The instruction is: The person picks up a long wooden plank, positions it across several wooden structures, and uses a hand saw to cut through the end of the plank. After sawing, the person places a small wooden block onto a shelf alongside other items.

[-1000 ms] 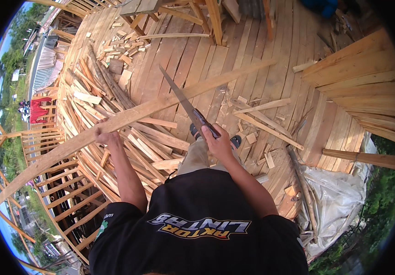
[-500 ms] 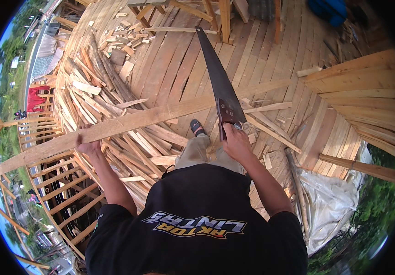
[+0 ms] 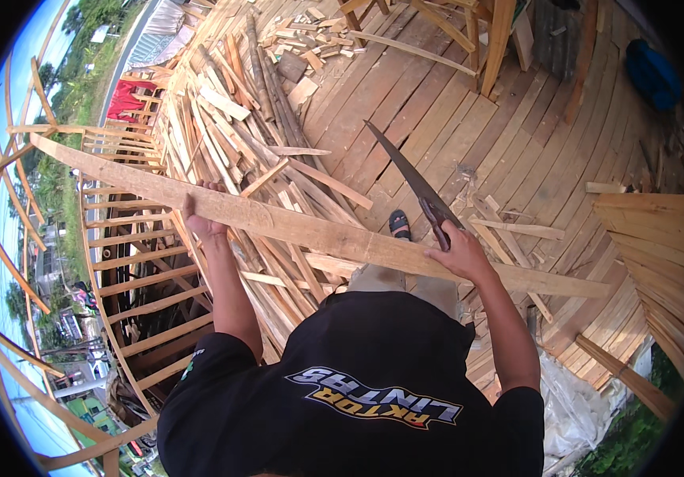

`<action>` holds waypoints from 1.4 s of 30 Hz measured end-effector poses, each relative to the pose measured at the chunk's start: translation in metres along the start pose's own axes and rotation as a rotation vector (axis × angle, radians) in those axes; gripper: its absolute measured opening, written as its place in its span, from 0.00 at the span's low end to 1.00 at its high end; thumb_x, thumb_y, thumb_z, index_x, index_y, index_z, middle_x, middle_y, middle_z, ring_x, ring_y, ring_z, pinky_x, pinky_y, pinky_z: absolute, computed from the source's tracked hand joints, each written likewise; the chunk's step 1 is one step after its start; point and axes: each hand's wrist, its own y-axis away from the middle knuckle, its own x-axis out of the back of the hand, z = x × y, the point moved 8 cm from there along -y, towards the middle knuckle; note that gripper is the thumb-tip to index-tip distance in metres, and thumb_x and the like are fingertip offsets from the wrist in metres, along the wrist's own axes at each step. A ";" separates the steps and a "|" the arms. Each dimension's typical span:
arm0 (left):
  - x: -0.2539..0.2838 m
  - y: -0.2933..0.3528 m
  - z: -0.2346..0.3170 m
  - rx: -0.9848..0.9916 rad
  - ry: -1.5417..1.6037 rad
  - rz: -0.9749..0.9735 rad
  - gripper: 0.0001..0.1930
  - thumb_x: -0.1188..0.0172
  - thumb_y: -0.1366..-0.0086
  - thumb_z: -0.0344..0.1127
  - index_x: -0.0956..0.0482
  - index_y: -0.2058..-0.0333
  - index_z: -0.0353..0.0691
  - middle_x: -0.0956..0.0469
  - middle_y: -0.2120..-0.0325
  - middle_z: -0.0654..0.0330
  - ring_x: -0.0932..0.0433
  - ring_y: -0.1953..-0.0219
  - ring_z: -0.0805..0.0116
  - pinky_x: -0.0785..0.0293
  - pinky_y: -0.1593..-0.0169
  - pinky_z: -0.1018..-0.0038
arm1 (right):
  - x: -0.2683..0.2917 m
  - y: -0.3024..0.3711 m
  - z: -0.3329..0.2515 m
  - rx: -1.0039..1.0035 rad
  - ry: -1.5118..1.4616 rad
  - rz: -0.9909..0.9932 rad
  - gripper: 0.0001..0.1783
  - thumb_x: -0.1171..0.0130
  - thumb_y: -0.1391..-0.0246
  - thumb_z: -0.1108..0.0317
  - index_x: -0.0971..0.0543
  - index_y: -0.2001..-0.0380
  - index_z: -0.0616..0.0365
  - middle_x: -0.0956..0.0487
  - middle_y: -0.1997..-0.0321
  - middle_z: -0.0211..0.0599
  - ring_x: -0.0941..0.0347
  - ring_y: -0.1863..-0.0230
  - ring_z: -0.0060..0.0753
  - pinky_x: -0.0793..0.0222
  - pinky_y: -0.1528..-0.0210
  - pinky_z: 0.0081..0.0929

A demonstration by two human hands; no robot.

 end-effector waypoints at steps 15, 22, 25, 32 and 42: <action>0.123 -0.017 -0.125 0.229 -0.085 0.370 0.23 0.57 0.37 0.43 0.31 0.54 0.26 0.24 0.63 0.45 0.25 0.59 0.49 0.29 0.50 0.57 | -0.003 0.062 0.026 -0.345 0.199 -0.054 0.27 0.32 0.60 0.47 0.28 0.67 0.58 0.21 0.69 0.43 0.24 0.64 0.47 0.32 0.63 0.40; 0.178 -0.012 -0.203 0.386 -0.177 0.426 0.23 0.60 0.33 0.41 0.35 0.46 0.31 0.26 0.54 0.45 0.27 0.51 0.50 0.33 0.43 0.56 | 0.024 0.069 0.032 -0.450 0.259 -0.114 0.27 0.33 0.59 0.48 0.26 0.64 0.58 0.21 0.66 0.44 0.24 0.61 0.48 0.30 0.62 0.41; 0.208 0.007 -0.228 0.535 -0.174 0.482 0.23 0.61 0.32 0.42 0.35 0.44 0.35 0.29 0.49 0.47 0.31 0.45 0.50 0.38 0.39 0.51 | 0.028 0.067 0.038 -0.381 0.226 -0.109 0.27 0.32 0.62 0.47 0.25 0.67 0.58 0.21 0.68 0.43 0.25 0.61 0.47 0.31 0.62 0.42; 0.229 0.036 -0.256 0.625 -0.299 0.580 0.25 0.49 0.36 0.42 0.35 0.45 0.32 0.34 0.45 0.45 0.31 0.45 0.52 0.35 0.41 0.57 | 0.029 0.065 0.047 -0.387 0.317 -0.133 0.28 0.30 0.65 0.49 0.23 0.65 0.59 0.21 0.65 0.44 0.24 0.58 0.48 0.29 0.60 0.43; -0.026 0.112 -0.274 -0.077 -1.912 -1.108 0.48 0.32 0.52 0.50 0.47 0.37 0.39 0.41 0.40 0.47 0.48 0.35 0.47 0.57 0.34 0.48 | 0.044 0.064 0.035 -0.341 0.291 -0.053 0.28 0.30 0.65 0.53 0.23 0.63 0.61 0.20 0.67 0.45 0.23 0.60 0.47 0.28 0.62 0.43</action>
